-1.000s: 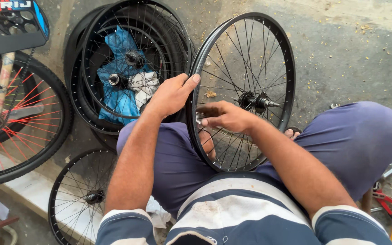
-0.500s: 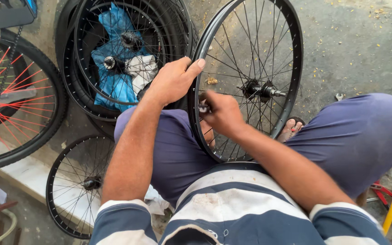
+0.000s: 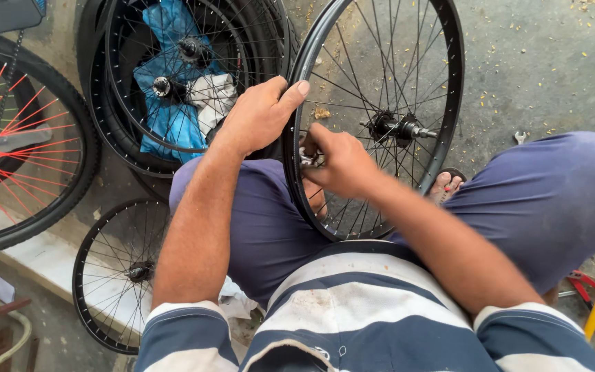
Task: The person sits on the ground holding a bicycle wheel across their lap and uses a small spoke wrench to turn spoke nipples around the rim, rotating the wheel as they work. They then lift and reposition the wheel, continuing to turn nipples along the rim.
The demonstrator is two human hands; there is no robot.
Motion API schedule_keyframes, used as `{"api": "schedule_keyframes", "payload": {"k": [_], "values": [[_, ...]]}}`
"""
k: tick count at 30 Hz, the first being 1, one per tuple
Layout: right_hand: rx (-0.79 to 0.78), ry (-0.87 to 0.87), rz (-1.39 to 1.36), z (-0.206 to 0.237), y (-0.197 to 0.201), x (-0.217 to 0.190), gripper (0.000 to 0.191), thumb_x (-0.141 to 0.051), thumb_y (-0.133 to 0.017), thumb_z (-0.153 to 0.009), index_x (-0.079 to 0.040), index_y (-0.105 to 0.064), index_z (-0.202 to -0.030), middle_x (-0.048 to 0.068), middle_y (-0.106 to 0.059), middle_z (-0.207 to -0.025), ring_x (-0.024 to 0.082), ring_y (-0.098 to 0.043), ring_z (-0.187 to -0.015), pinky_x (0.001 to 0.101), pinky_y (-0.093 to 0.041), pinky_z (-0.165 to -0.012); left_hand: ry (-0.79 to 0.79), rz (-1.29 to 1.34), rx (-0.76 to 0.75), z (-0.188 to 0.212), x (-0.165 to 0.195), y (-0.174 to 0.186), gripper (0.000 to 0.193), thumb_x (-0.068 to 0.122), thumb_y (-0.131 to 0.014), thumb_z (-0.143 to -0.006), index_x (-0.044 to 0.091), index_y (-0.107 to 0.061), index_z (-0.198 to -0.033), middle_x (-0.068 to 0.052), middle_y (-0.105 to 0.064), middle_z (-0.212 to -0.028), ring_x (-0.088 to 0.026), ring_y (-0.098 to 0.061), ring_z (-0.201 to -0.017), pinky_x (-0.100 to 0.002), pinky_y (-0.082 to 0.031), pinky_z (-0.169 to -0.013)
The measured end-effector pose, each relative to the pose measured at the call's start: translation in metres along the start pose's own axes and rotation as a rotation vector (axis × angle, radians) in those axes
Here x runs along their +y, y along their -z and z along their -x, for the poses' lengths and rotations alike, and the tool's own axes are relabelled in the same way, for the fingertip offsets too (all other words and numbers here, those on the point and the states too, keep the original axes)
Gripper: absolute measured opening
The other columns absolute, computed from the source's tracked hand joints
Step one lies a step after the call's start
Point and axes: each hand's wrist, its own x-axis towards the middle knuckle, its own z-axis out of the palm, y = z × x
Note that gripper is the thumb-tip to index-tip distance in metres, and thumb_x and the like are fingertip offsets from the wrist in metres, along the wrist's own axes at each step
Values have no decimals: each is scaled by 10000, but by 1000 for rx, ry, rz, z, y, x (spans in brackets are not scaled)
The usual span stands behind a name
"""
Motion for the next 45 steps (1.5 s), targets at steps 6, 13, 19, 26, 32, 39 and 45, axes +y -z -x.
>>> {"api": "schedule_keyframes", "payload": {"k": [6, 13, 19, 26, 32, 39, 45], "values": [[-59, -83, -565, -1, -4, 1, 353, -154, -849, -739, -53, -581, -945, 108, -732, -888, 321, -732, -869, 374, -633, -765, -70, -26, 23, 0, 3, 0, 558, 578, -507, -1002, 29, -586, -934, -199, -694, -859, -389, -664, -846, -502, -494, -739], [-247, -240, -226, -8, -5, -2, 382, -142, -794, -839, -87, -701, -1206, 102, -760, -1093, 271, -718, -1006, 397, -569, -892, -49, -13, 5, 1, 3, 0, 556, 566, -510, -1003, 18, -565, -924, -208, -688, -850, -405, -669, -840, -506, -500, -747], [11, -17, -368, -2, -14, 9, 373, -106, -816, -785, -74, -654, -1120, 93, -729, -1093, 311, -692, -1062, 375, -538, -943, -62, -24, 17, -3, 2, 0, 552, 571, -511, -1003, 29, -580, -930, -207, -688, -854, -407, -665, -851, -509, -493, -743], [-1, 86, -33, 3, -5, 4, 318, -163, -845, -767, -73, -599, -949, 67, -712, -918, 219, -683, -828, 336, -523, -689, -86, -26, 25, -3, 7, 0, 540, 562, -515, -1004, 28, -572, -940, -218, -686, -862, -434, -661, -870, -521, -495, -753], [-50, -99, -476, 0, 4, 5, 318, -156, -842, -788, -12, -605, -943, 107, -707, -852, 211, -659, -774, 321, -544, -700, -73, -64, 4, -4, 5, -1, 545, 554, -509, -1013, 17, -551, -929, -222, -683, -853, -438, -655, -866, -534, -483, -756], [-123, 86, -196, -5, -12, 13, 376, -144, -758, -820, -45, -728, -1182, 141, -773, -1010, 153, -712, -896, 337, -571, -787, -75, -1, 44, -3, 5, -3, 520, 536, -549, -986, 17, -581, -951, -220, -684, -888, -434, -650, -886, -498, -498, -766], [-258, -235, -880, -3, 6, 1, 484, -135, -771, -828, -79, -643, -1291, 140, -724, -1235, 240, -693, -1136, 328, -566, -969, -73, 153, 96, -15, 10, -7, 529, 533, -575, -1003, 7, -623, -1050, -191, -686, -868, -333, -690, -831, -436, -530, -759]]}}
